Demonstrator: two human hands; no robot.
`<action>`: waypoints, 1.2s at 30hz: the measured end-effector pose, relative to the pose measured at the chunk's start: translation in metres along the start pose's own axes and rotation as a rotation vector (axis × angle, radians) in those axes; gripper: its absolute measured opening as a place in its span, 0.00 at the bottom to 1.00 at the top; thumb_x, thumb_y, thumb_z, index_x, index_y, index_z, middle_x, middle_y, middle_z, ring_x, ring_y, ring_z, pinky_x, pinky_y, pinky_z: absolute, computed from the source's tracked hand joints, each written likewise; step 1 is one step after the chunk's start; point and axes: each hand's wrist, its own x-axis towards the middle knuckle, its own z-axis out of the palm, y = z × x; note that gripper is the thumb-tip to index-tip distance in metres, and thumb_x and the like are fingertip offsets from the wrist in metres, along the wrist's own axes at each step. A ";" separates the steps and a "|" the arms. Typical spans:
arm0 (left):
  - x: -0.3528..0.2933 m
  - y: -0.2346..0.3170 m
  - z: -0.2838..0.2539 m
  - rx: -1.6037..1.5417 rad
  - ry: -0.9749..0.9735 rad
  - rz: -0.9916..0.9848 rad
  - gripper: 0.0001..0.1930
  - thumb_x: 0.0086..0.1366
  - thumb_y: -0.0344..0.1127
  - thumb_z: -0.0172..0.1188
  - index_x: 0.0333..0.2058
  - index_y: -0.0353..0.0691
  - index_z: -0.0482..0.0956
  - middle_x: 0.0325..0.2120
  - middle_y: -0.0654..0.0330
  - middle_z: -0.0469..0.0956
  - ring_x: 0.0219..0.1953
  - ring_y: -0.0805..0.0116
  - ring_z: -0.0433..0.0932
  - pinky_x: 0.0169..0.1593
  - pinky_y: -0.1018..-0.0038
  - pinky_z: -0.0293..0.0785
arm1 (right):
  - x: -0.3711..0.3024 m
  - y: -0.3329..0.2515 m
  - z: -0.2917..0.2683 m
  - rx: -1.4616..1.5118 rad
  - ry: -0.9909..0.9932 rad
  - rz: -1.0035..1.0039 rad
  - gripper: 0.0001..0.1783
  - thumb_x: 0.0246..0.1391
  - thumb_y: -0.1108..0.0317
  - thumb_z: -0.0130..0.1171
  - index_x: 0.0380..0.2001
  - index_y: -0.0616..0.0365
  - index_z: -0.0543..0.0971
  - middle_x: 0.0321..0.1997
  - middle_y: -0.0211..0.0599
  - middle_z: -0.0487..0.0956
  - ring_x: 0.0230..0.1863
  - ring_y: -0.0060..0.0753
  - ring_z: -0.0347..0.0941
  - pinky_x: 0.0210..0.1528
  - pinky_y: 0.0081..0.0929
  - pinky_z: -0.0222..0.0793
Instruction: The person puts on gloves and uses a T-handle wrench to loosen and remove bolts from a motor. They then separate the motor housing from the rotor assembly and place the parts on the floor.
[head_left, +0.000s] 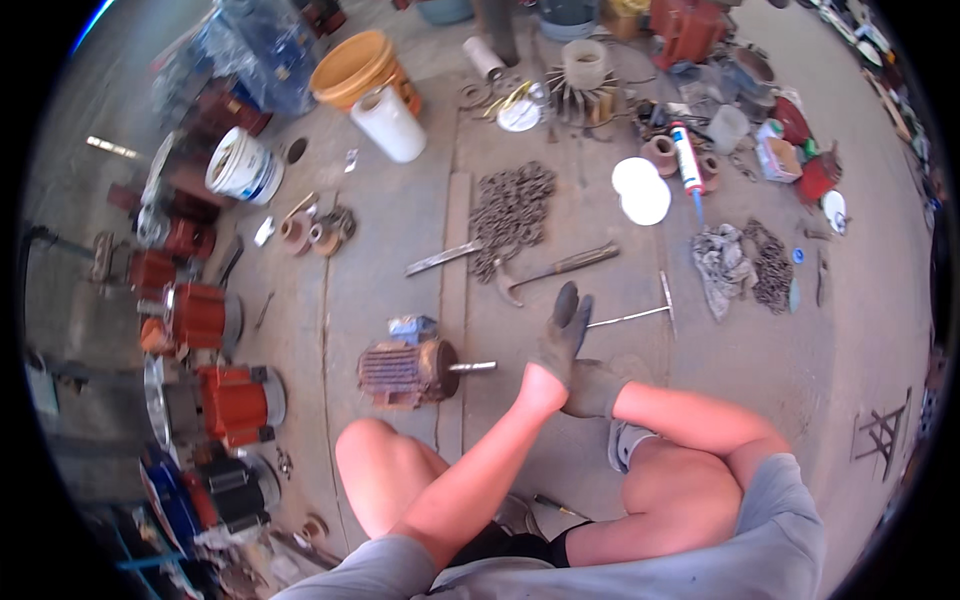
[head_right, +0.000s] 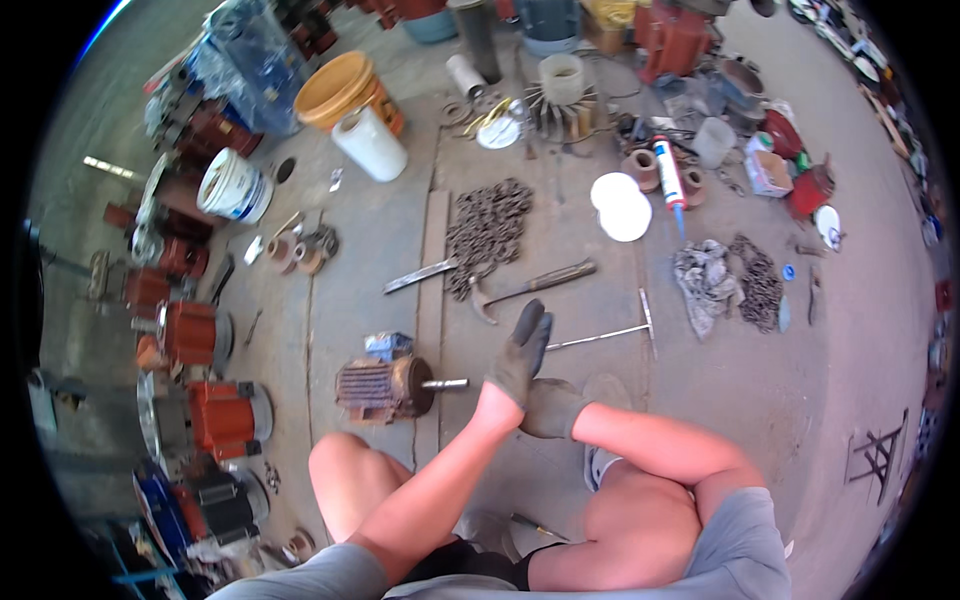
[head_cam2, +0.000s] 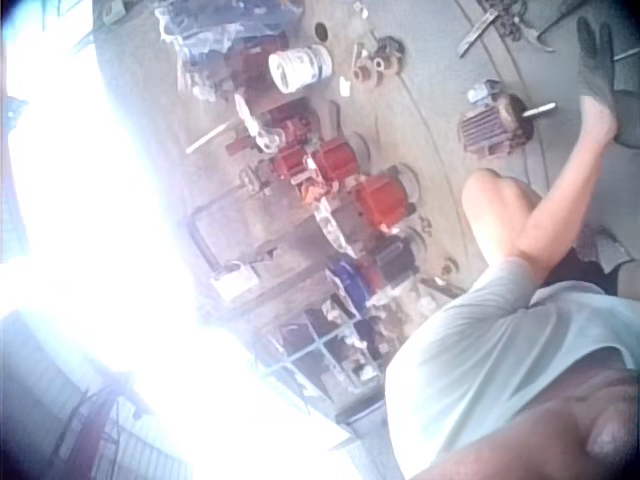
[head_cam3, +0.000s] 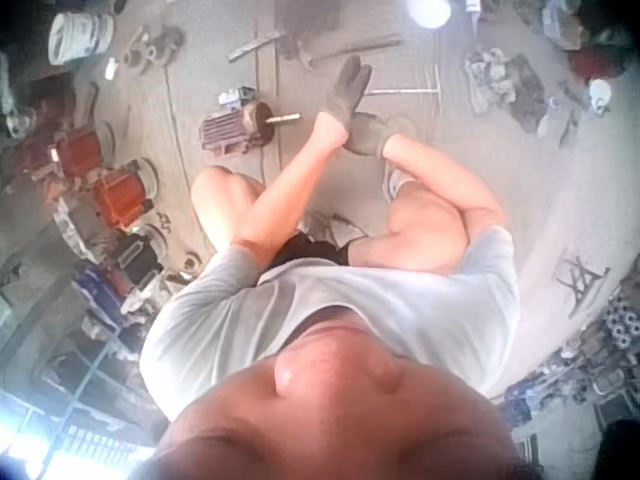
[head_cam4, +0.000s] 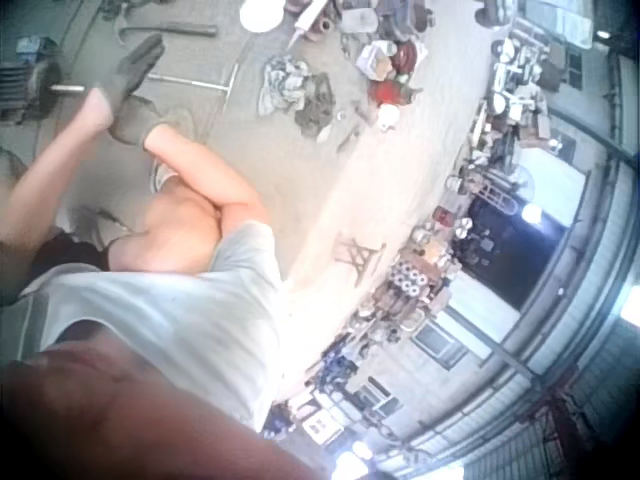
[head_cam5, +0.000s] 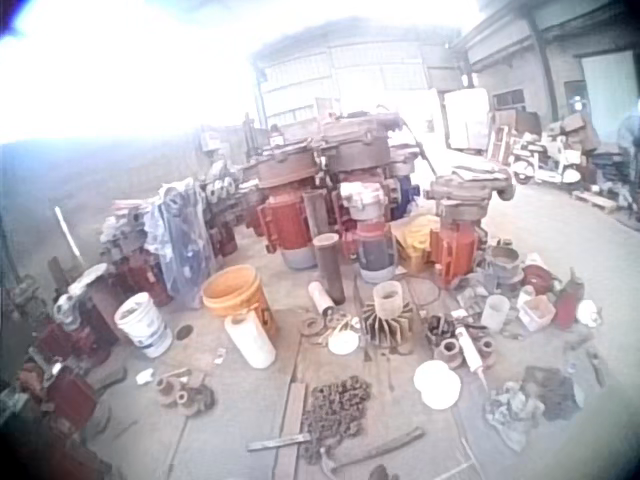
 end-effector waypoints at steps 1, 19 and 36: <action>0.001 0.004 -0.007 0.019 0.025 0.006 0.25 0.82 0.41 0.46 0.73 0.42 0.65 0.73 0.43 0.64 0.70 0.46 0.72 0.69 0.62 0.69 | 0.001 0.002 0.003 0.010 -0.041 0.014 0.19 0.62 0.56 0.54 0.40 0.58 0.88 0.41 0.53 0.88 0.46 0.57 0.85 0.53 0.51 0.78; -0.024 -0.052 0.020 -1.605 -0.035 -0.645 0.49 0.75 0.77 0.30 0.71 0.38 0.70 0.57 0.50 0.81 0.61 0.62 0.77 0.71 0.65 0.62 | -0.016 -0.009 -0.001 0.096 -0.217 0.085 0.22 0.68 0.53 0.53 0.37 0.62 0.86 0.38 0.56 0.86 0.44 0.61 0.83 0.53 0.54 0.75; -0.024 0.023 -0.029 -1.903 0.136 -0.084 0.31 0.83 0.54 0.42 0.69 0.34 0.69 0.66 0.43 0.73 0.67 0.48 0.74 0.76 0.52 0.61 | -0.016 -0.058 -0.015 0.298 -0.738 -0.094 0.20 0.71 0.58 0.49 0.48 0.59 0.85 0.44 0.41 0.88 0.47 0.39 0.84 0.57 0.38 0.77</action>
